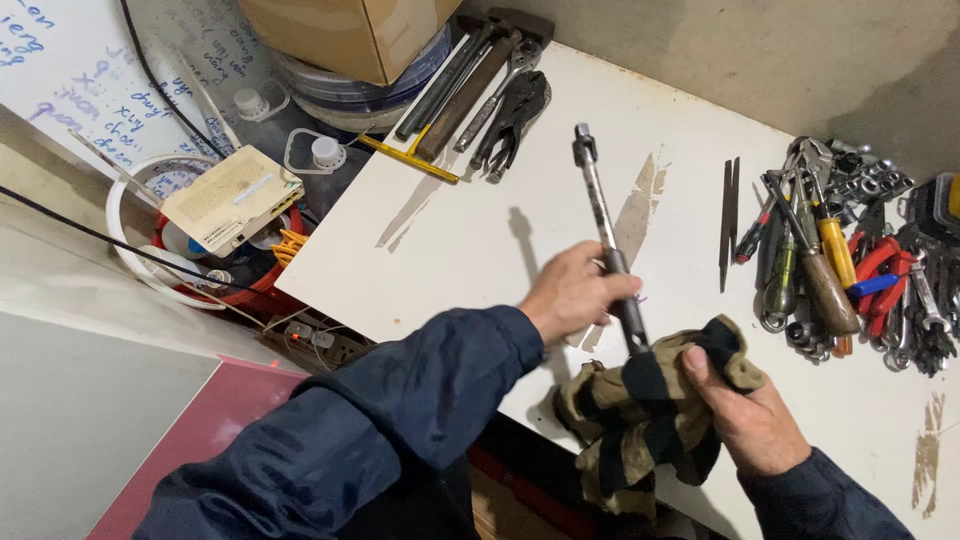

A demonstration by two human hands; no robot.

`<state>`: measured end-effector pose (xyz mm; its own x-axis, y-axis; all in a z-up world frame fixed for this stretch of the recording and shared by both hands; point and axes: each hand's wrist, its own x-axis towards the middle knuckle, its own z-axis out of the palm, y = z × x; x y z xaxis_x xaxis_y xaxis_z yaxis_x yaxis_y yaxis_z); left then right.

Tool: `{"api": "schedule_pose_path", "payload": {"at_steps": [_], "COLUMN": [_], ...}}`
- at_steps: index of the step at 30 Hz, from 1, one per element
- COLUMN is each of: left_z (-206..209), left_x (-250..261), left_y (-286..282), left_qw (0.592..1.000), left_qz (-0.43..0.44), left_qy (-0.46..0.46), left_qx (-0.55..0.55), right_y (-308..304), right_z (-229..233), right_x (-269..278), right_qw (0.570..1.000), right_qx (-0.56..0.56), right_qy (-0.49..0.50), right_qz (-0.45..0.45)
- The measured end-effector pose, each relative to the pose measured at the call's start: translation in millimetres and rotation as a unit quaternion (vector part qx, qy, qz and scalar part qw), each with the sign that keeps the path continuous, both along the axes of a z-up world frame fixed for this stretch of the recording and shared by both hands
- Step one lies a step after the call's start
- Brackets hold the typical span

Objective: The person picks up a metal file from a cluttered workbench and wipes it thoroughly with a cloth. They rotate the file to clean all sides and edges before placing it back on the table.

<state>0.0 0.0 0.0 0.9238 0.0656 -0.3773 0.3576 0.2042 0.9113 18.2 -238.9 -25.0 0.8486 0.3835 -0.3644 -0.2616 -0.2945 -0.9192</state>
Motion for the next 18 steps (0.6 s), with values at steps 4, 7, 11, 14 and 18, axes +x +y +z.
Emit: {"api": "schedule_pose_path", "payload": {"at_steps": [4, 7, 11, 14, 18], "left_z": [-8.8, -10.4, -12.7, -15.5, -57.1], "left_x": [8.1, 9.0, 12.7, 15.6, 43.5], "left_y": [18.8, 32.4, 46.2, 59.6, 96.5], "left_qw": [0.997, 0.992, 0.988, 0.983, 0.954], "left_qz": [0.073, 0.039, 0.086, 0.101, 0.166], "left_qy": [0.007, 0.031, 0.034, 0.027, -0.024], "left_qx": [0.004, 0.116, 0.128, 0.152, 0.248], "right_y": [5.4, 1.5, -5.3, -3.8, -0.3], "right_z": [20.2, 10.5, -5.2, -0.8, 17.5], "right_x": [2.8, 6.8, 13.9, 9.6, 2.2], "right_qw": [0.994, 0.997, 0.987, 0.982, 0.966], "right_qx": [-0.097, -0.048, -0.160, -0.181, -0.231], "right_qy": [-0.007, 0.003, -0.022, -0.047, -0.097], "right_qz": [-0.050, -0.059, 0.009, 0.021, 0.069]}}
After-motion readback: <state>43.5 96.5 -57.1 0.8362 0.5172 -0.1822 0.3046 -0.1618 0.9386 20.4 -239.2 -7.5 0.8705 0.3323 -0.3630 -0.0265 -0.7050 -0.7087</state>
